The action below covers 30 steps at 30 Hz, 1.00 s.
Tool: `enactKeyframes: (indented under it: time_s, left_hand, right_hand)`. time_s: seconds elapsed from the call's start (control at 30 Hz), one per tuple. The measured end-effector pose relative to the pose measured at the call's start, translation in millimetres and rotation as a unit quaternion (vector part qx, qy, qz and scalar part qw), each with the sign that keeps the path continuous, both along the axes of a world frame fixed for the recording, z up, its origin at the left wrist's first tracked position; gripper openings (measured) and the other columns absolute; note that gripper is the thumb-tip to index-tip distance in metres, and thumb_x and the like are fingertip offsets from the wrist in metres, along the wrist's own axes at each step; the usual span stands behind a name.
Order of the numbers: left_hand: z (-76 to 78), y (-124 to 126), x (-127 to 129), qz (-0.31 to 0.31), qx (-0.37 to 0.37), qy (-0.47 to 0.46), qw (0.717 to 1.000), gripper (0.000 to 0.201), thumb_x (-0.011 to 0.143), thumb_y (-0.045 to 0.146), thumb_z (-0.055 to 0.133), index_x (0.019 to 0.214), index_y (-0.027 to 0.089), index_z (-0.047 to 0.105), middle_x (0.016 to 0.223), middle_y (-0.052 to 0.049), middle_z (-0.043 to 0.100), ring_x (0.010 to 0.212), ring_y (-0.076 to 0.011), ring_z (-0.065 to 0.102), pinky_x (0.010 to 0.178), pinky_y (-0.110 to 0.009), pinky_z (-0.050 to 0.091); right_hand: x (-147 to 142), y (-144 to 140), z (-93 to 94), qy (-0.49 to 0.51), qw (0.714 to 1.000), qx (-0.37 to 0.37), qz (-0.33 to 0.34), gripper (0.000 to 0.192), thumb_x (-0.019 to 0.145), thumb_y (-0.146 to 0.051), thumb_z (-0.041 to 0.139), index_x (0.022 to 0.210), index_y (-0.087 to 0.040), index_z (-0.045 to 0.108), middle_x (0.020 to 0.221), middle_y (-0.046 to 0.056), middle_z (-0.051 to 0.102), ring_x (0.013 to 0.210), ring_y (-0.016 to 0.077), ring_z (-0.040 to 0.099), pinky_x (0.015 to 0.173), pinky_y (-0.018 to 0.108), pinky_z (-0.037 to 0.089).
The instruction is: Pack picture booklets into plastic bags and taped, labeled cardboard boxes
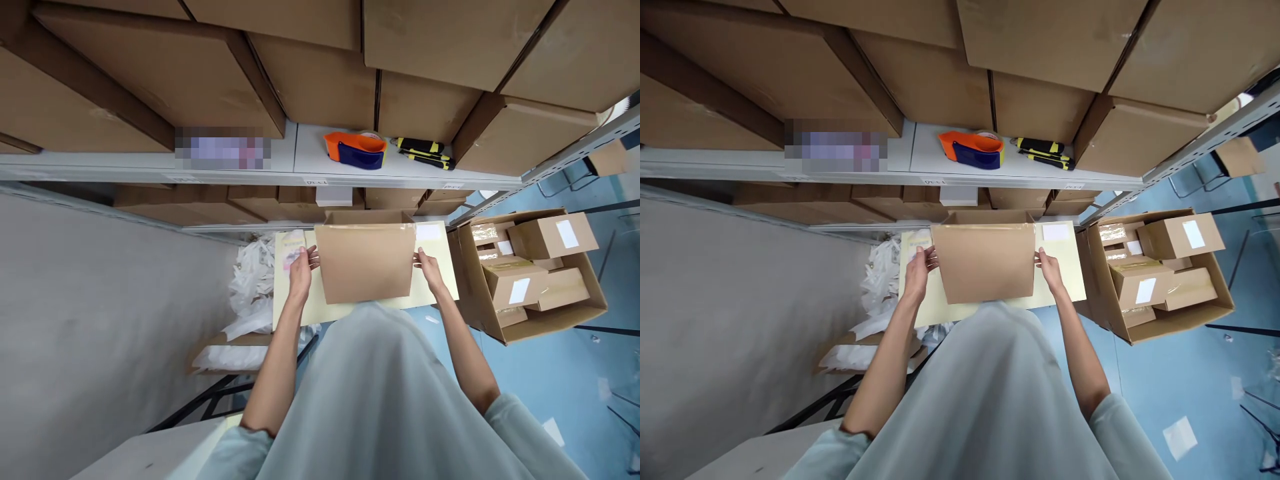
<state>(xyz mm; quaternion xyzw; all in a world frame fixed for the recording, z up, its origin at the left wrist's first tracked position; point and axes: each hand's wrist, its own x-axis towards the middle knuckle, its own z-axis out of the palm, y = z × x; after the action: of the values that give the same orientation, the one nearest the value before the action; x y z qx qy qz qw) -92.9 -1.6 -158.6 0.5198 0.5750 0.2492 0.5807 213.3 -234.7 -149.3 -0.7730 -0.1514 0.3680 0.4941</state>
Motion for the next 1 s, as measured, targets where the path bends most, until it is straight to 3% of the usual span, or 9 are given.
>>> enactKeyframes:
  time_s: [0.07,0.17,0.3,0.4,0.53,0.67,0.73,0.8,1.0]
  left_hand:
    - [15.0,-12.4,-13.4,0.025,0.001,-0.011,1.0,0.087,0.102,0.083,0.039,0.131,0.01,0.075,0.12,-0.021,0.081,0.104,-0.0234,0.08,0.098,-0.04,0.065]
    - [27.9,-30.3,-25.6,0.014,-0.021,-0.018,1.0,0.081,0.102,0.082,0.043,0.125,0.013,0.079,0.125,-0.02,0.081,0.112,-0.0263,0.079,0.102,-0.042,0.065]
    - [27.9,-40.5,-26.4,-0.011,-0.076,0.02,0.997,0.077,0.105,0.076,0.045,0.129,0.012,0.079,0.13,-0.023,0.08,0.114,-0.0295,0.079,0.108,-0.049,0.063]
    - [31.9,-39.9,-24.5,-0.045,-0.08,0.047,0.995,0.069,0.105,0.071,0.052,0.135,0.013,0.075,0.137,-0.024,0.078,0.121,-0.0315,0.078,0.112,-0.052,0.06]
    - [58.7,-40.6,-13.6,-0.066,0.077,0.085,0.991,0.062,0.099,0.06,0.069,0.147,0.021,0.069,0.158,-0.018,0.066,0.142,-0.0332,0.067,0.121,-0.051,0.054]
    - [82.3,-42.0,9.2,-0.141,0.221,0.146,0.954,0.06,0.097,0.049,0.074,0.153,0.028,0.066,0.167,-0.014,0.057,0.156,-0.0357,0.053,0.128,-0.053,0.048]
    - [83.8,-40.2,15.0,-0.163,0.233,0.175,0.943,0.056,0.097,0.038,0.071,0.152,0.028,0.067,0.167,-0.014,0.056,0.15,-0.037,0.059,0.126,-0.055,0.049]
    - [79.9,-36.8,12.1,-0.162,0.229,0.182,0.943,0.052,0.098,0.028,0.063,0.15,0.027,0.07,0.163,-0.014,0.06,0.135,-0.0347,0.069,0.12,-0.053,0.055]
    - [67.3,-29.9,-22.7,-0.106,0.21,0.154,0.96,0.042,0.099,0.029,0.056,0.132,0.024,0.08,0.14,-0.012,0.076,0.121,-0.0295,0.075,0.11,-0.045,0.061]
  right_hand:
    - [-9.1,-13.6,15.1,-0.015,0.999,0.028,-0.008,0.072,0.098,-0.082,0.054,0.099,-0.017,0.085,0.109,0.016,0.085,0.104,0.0298,0.078,0.096,0.047,0.065]
    - [-22.2,-23.5,24.8,-0.066,0.997,0.038,0.004,0.064,0.101,-0.074,0.052,0.1,-0.018,0.084,0.105,0.011,0.085,0.107,0.0301,0.075,0.099,0.047,0.063]
    - [-29.0,-20.5,18.8,-0.095,0.995,0.003,0.042,0.066,0.101,-0.072,0.048,0.105,-0.017,0.083,0.099,0.01,0.084,0.105,0.0315,0.074,0.096,0.047,0.062]
    - [-27.9,-19.3,23.3,-0.101,0.994,-0.016,0.046,0.066,0.1,-0.071,0.051,0.114,-0.014,0.081,0.108,0.014,0.084,0.111,0.0334,0.074,0.096,0.049,0.063]
    - [-32.4,-15.3,57.6,-0.204,0.979,0.026,-0.004,0.055,0.107,-0.061,0.052,0.133,-0.019,0.076,0.141,0.019,0.076,0.133,0.0331,0.069,0.112,0.054,0.059]
    - [-41.9,2.6,84.6,-0.316,0.943,0.042,0.095,0.038,0.111,-0.047,0.055,0.133,-0.025,0.077,0.16,0.016,0.063,0.156,0.0346,0.05,0.131,0.063,0.042]
    - [-41.8,8.2,83.3,-0.344,0.93,0.009,0.131,0.036,0.111,-0.04,0.053,0.13,-0.024,0.079,0.168,0.015,0.055,0.164,0.0377,0.037,0.133,0.069,0.036]
    - [-36.4,5.7,75.5,-0.358,0.923,-0.022,0.138,0.039,0.11,-0.033,0.047,0.131,-0.023,0.078,0.169,0.015,0.053,0.164,0.038,0.034,0.133,0.071,0.036]
    - [-8.4,-23.5,63.6,-0.384,0.912,-0.079,0.122,0.045,0.11,-0.033,0.042,0.133,-0.022,0.078,0.148,0.019,0.069,0.14,0.0374,0.058,0.123,0.069,0.046]
